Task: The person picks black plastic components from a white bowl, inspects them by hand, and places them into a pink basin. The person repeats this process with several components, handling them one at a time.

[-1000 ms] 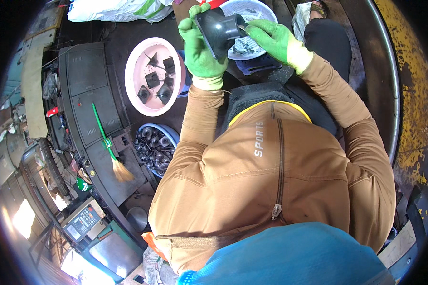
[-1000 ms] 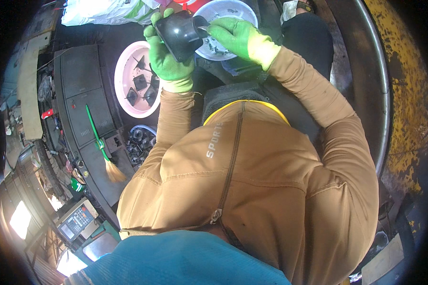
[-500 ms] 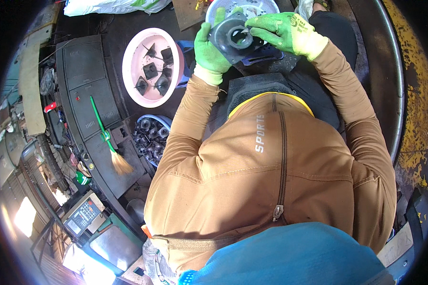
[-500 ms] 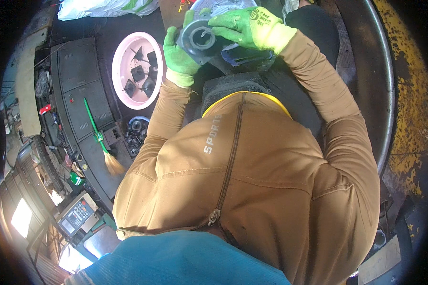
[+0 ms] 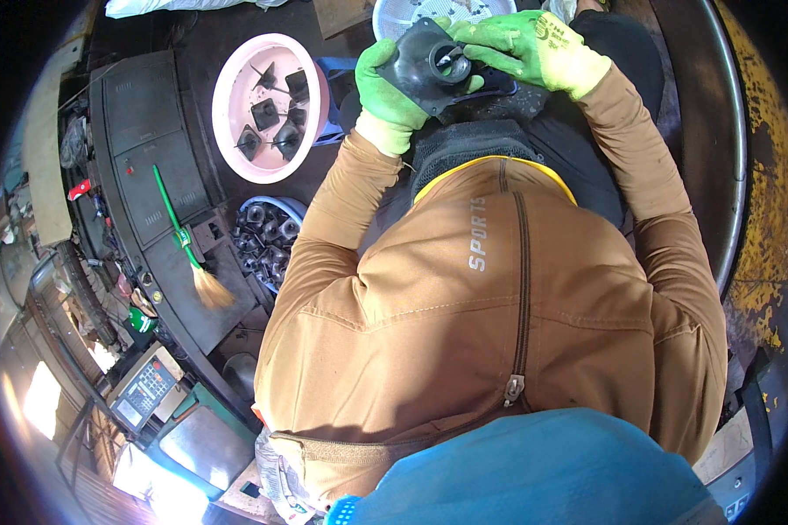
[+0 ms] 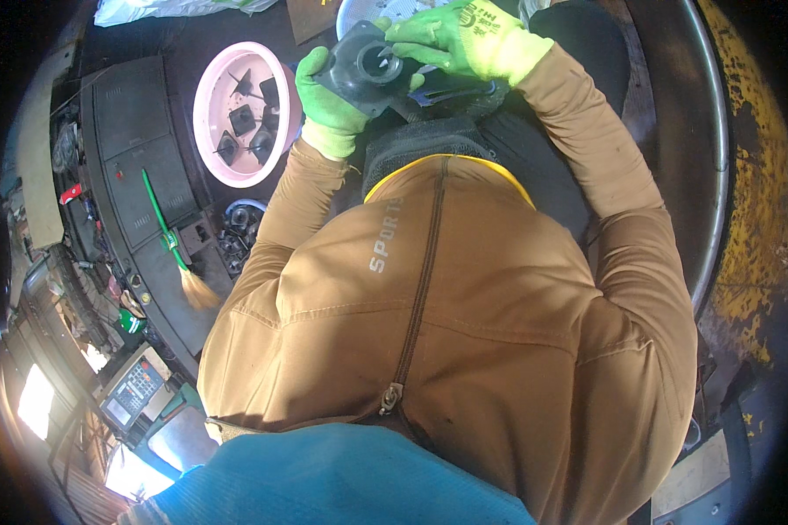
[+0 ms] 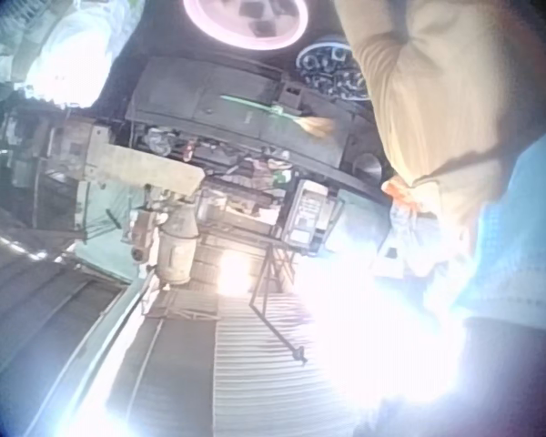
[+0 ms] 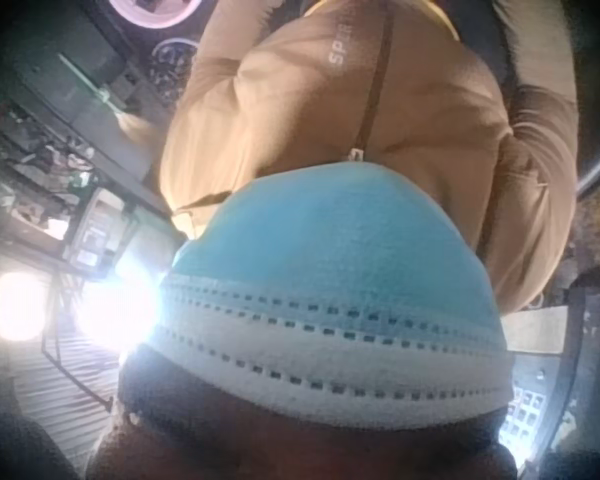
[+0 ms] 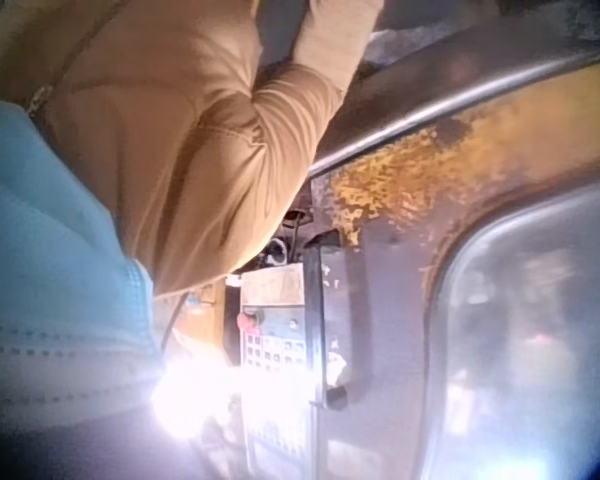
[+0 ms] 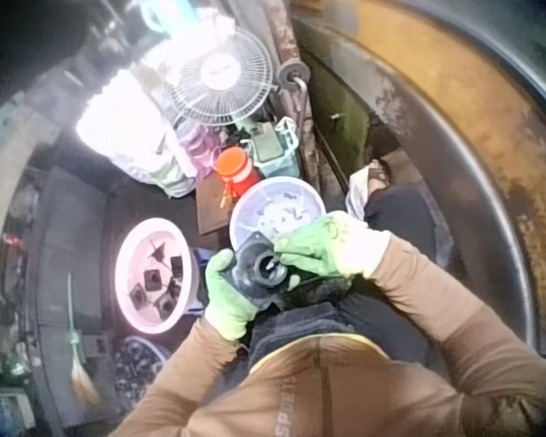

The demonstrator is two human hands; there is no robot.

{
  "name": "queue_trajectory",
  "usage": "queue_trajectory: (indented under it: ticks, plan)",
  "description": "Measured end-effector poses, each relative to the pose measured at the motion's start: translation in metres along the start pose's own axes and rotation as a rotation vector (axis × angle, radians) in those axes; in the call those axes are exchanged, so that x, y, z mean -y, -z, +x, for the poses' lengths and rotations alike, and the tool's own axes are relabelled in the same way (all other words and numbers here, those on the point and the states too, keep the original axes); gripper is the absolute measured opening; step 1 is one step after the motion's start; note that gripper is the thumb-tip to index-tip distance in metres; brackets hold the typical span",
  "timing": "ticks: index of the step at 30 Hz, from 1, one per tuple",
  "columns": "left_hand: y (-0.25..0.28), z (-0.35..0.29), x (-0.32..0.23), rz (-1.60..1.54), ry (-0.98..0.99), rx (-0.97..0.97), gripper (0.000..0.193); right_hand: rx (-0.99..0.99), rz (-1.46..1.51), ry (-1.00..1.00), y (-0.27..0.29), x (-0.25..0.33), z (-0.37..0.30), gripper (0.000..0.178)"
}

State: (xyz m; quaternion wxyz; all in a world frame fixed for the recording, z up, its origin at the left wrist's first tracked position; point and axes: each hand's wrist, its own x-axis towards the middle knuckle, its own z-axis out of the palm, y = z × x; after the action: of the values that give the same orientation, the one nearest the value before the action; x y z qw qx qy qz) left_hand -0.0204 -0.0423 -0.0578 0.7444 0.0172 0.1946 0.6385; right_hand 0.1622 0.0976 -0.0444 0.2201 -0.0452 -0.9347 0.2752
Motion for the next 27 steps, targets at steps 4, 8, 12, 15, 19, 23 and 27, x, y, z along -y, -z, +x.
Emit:
queue_trajectory:
  ticks: [4, 8, 12, 15, 19, 23, 27]
  plan:
    - [-0.021, -0.001, -0.002, 0.034, -0.163, 0.076, 0.068, -0.047, -0.149, 0.142, 0.0, -0.001, 0.003, 0.029]
    - [-0.038, 0.002, -0.009, 0.039, -0.258, 0.05, 0.076, -0.044, 0.08, -0.114, -0.003, 0.004, 0.006, 0.029]
    - [-0.044, 0.007, -0.011, 0.037, -0.349, 0.172, 0.074, -0.224, -0.057, 0.128, -0.008, 0.009, 0.013, 0.029]
    - [-0.047, 0.011, -0.013, 0.105, -0.434, 0.156, 0.068, -0.16, 0.265, -0.235, -0.01, 0.014, 0.013, 0.03]
    - [-0.053, 0.014, -0.013, 0.272, -0.523, 0.245, 0.064, -0.185, 0.308, -0.262, -0.016, 0.016, 0.009, 0.028]
    - [-0.061, 0.014, -0.01, 0.354, -0.681, 0.208, 0.066, -0.309, 0.161, -0.026, -0.028, 0.011, 0.008, 0.026]
    - [-0.07, 0.017, -0.011, 0.483, -0.779, 0.279, 0.072, -0.408, 0.225, 0.029, -0.035, 0.014, 0.013, 0.033]
